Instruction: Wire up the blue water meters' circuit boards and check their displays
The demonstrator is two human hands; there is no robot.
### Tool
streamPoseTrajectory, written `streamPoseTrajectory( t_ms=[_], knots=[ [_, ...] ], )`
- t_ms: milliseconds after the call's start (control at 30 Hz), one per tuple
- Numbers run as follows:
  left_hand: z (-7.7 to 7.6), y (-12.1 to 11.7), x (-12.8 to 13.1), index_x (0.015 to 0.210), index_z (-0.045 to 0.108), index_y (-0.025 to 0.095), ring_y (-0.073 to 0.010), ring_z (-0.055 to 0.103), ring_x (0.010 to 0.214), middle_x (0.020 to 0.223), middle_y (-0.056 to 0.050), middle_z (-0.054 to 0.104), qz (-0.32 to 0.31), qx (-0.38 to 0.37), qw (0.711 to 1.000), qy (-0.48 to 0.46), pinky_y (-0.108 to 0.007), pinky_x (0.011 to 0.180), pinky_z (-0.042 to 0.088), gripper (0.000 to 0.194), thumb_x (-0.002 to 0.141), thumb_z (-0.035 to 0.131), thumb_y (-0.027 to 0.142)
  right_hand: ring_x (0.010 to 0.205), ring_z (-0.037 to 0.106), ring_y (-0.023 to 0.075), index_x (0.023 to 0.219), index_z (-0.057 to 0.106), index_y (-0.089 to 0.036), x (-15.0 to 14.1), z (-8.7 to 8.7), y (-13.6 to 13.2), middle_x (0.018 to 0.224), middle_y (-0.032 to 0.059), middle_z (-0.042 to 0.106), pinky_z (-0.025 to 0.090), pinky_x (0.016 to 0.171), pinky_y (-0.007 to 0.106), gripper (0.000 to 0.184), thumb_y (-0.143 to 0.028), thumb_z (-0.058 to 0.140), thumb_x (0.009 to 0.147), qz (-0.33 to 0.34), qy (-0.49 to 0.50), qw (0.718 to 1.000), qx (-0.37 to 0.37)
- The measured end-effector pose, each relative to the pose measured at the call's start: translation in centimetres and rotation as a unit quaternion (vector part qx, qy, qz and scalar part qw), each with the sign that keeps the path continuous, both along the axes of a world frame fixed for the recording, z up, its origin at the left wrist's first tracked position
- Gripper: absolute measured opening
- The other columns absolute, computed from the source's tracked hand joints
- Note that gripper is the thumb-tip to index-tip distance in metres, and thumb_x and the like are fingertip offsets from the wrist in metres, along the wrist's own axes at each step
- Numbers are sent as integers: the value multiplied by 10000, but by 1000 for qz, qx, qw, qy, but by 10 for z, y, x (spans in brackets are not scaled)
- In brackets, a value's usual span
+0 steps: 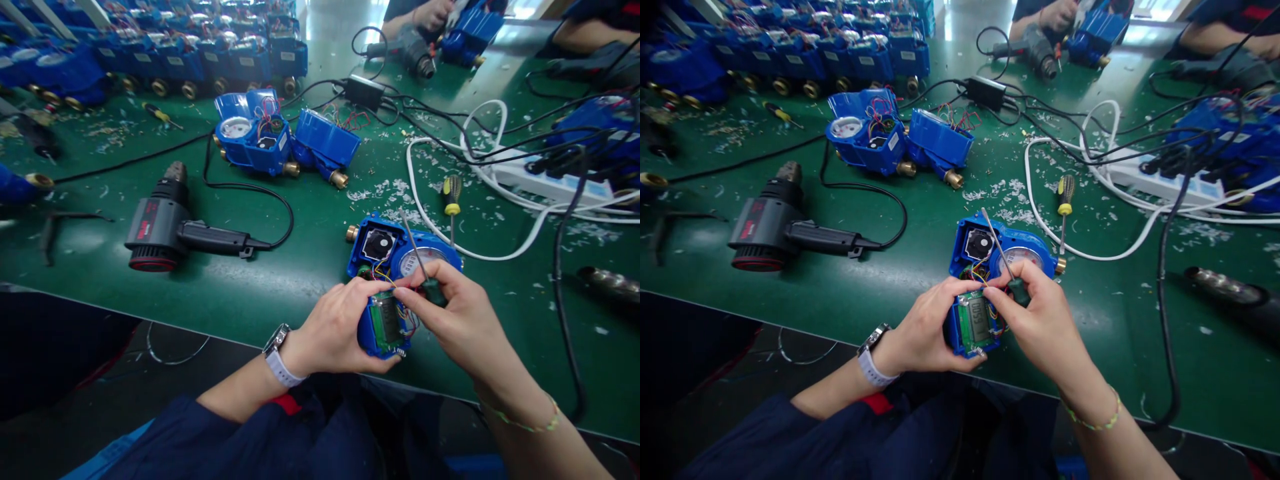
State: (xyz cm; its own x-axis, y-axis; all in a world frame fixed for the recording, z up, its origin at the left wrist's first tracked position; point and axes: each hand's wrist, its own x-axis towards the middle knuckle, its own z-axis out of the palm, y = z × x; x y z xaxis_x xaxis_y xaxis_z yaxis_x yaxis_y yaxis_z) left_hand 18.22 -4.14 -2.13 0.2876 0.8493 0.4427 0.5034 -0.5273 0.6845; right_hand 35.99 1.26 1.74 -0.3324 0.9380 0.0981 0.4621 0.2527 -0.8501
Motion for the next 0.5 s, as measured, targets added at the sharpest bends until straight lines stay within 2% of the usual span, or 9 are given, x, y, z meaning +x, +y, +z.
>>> streamPoseTrajectory(
  t_ms=[100,167,233,300,367,500],
  knots=[
    [-2,-1,0,1292,394,152,-264,661,982,1132,-136,636,2,-9,1000,2,-402,807,575,739,713,728,468,729,622,168,783,568,-192,0,-2,-1,781,22,674,494,651,271,155,-307,667,817,-2,15,1000,-4],
    [-3,-2,-1,1303,392,153,-268,664,974,1128,-135,638,5,-13,1000,7,-410,807,576,753,713,727,479,736,631,161,805,583,-187,2,-1,-3,862,38,692,502,644,263,168,-328,672,827,0,24,1000,-12],
    [-2,-2,-1,1318,388,146,-277,662,981,1139,-143,636,4,-16,1000,11,-421,813,576,765,716,722,481,613,595,114,891,610,-185,6,1,-7,967,52,696,472,535,232,174,-356,636,872,-1,30,999,-25],
    [-2,-2,-2,1339,378,139,-284,658,1001,1167,-154,629,1,-15,1000,15,-428,825,575,779,725,714,480,469,499,65,1003,619,-195,14,4,-13,989,47,687,406,425,211,201,-375,564,932,-12,37,999,-26],
    [-2,-2,-3,1357,364,134,-287,655,1015,1191,-163,622,-1,-9,1000,20,-429,832,573,798,729,710,483,445,468,58,1045,619,-211,23,8,-20,884,16,670,398,415,200,208,-374,515,968,-21,29,999,-12],
    [-3,-2,-2,1369,346,138,-286,652,1037,1205,-164,624,-3,2,999,32,-426,841,571,817,725,717,477,495,483,84,976,615,-224,32,14,-33,628,-41,525,398,460,187,158,-318,487,980,0,-31,999,8]
  ],
)
